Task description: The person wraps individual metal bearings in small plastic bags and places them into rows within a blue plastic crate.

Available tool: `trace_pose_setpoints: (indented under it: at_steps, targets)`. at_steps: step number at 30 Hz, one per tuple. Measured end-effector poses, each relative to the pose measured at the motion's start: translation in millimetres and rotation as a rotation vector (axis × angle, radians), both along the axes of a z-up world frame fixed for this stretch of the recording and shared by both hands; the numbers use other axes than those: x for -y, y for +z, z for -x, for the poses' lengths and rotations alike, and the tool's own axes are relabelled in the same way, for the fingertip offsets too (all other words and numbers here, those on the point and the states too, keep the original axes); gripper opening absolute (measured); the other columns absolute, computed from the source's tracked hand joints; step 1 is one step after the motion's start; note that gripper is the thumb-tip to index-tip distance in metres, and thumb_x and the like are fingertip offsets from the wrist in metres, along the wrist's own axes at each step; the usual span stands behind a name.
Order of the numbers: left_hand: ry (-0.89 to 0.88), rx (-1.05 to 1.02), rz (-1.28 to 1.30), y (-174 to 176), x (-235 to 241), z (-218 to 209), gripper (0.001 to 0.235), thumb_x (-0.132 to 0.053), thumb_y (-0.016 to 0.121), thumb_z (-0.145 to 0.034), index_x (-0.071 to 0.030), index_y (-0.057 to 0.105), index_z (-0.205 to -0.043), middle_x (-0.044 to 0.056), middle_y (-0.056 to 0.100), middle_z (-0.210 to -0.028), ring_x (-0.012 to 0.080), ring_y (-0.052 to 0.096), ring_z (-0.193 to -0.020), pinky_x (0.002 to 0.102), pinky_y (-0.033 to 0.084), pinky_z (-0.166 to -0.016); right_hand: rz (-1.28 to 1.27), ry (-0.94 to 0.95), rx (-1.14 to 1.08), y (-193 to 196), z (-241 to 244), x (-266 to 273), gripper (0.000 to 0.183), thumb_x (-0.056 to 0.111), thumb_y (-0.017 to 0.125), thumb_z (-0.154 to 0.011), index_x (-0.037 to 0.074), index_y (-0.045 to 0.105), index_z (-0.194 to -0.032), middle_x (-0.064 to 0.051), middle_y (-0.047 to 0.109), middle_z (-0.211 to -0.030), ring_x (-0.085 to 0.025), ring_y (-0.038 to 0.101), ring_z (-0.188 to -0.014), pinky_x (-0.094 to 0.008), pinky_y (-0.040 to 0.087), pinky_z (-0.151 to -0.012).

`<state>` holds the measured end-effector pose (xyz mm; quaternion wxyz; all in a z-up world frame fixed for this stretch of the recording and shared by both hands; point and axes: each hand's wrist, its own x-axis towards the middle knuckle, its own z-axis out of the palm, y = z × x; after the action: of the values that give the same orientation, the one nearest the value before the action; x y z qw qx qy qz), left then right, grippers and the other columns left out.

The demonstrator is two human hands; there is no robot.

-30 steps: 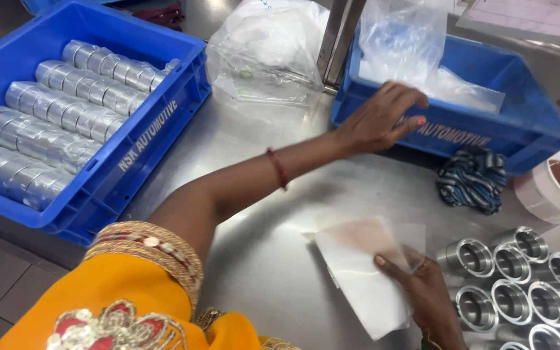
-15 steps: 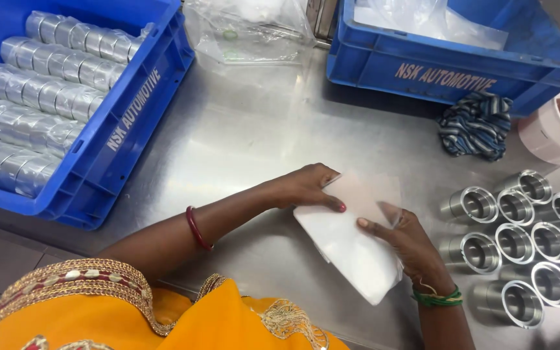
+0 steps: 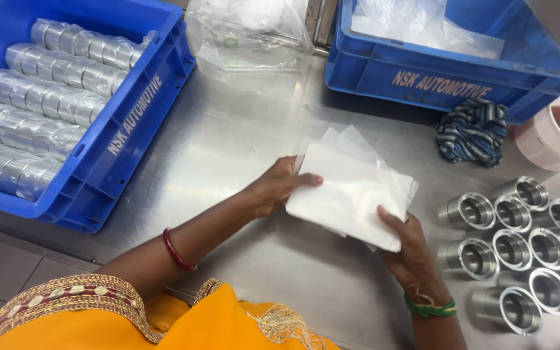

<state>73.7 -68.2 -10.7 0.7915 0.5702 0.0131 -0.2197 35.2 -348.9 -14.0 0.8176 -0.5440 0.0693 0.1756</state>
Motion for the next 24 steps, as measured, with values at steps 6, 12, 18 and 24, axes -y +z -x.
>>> trace_pose_setpoints:
  at_steps: [6, 12, 18, 24]
  targets:
    - [0.004, -0.110, -0.078, -6.9, -0.7, 29.2, 0.094, -0.029, 0.079, -0.072, 0.001, 0.030, -0.147, 0.025, 0.059, -0.129, 0.0314, 0.068, -0.113, 0.038, 0.062, -0.091, 0.330, 0.009, -0.013, 13.9, 10.0, -30.9, 0.074, 0.021, 0.077, -0.077, -0.015, 0.045, -0.133, -0.027, 0.068, -0.109, -0.030, 0.074, -0.097, -0.036, 0.063, -0.081]
    - [0.044, -0.244, -0.089, -20.6, -9.5, 49.7, 0.098, -0.031, 0.080, -0.073, 0.001, 0.027, -0.148, 0.026, 0.057, -0.132, 0.0323, 0.064, -0.120, 0.038, 0.060, -0.096, 0.561, 0.090, 0.033, 8.5, 13.2, -42.8, 0.075, 0.026, 0.081, -0.072, -0.013, 0.053, -0.130, -0.031, 0.072, -0.101, -0.033, 0.077, -0.084, -0.037, 0.064, -0.069]
    - [0.032, -0.087, -0.101, -33.8, -21.1, 53.6, 0.087, -0.026, 0.078, -0.073, 0.003, 0.037, -0.144, 0.027, 0.063, -0.125, 0.0290, 0.068, -0.115, 0.034, 0.060, -0.095, 0.628, 0.152, 0.047, 12.2, 16.1, -49.6, 0.074, 0.028, 0.082, -0.070, -0.009, 0.056, -0.128, -0.028, 0.075, -0.096, -0.030, 0.078, -0.076, -0.035, 0.065, -0.064]
    - [0.027, 0.027, -0.085, -21.1, -40.3, 52.7, 0.071, -0.021, 0.075, -0.078, 0.004, 0.049, -0.139, 0.020, 0.070, -0.114, 0.0255, 0.070, -0.104, 0.033, 0.060, -0.088, 0.742, 0.187, 0.037, 19.3, 10.4, -45.4, 0.067, 0.031, 0.079, -0.076, -0.004, 0.060, -0.130, -0.024, 0.075, -0.088, -0.027, 0.073, -0.068, -0.031, 0.059, -0.057]
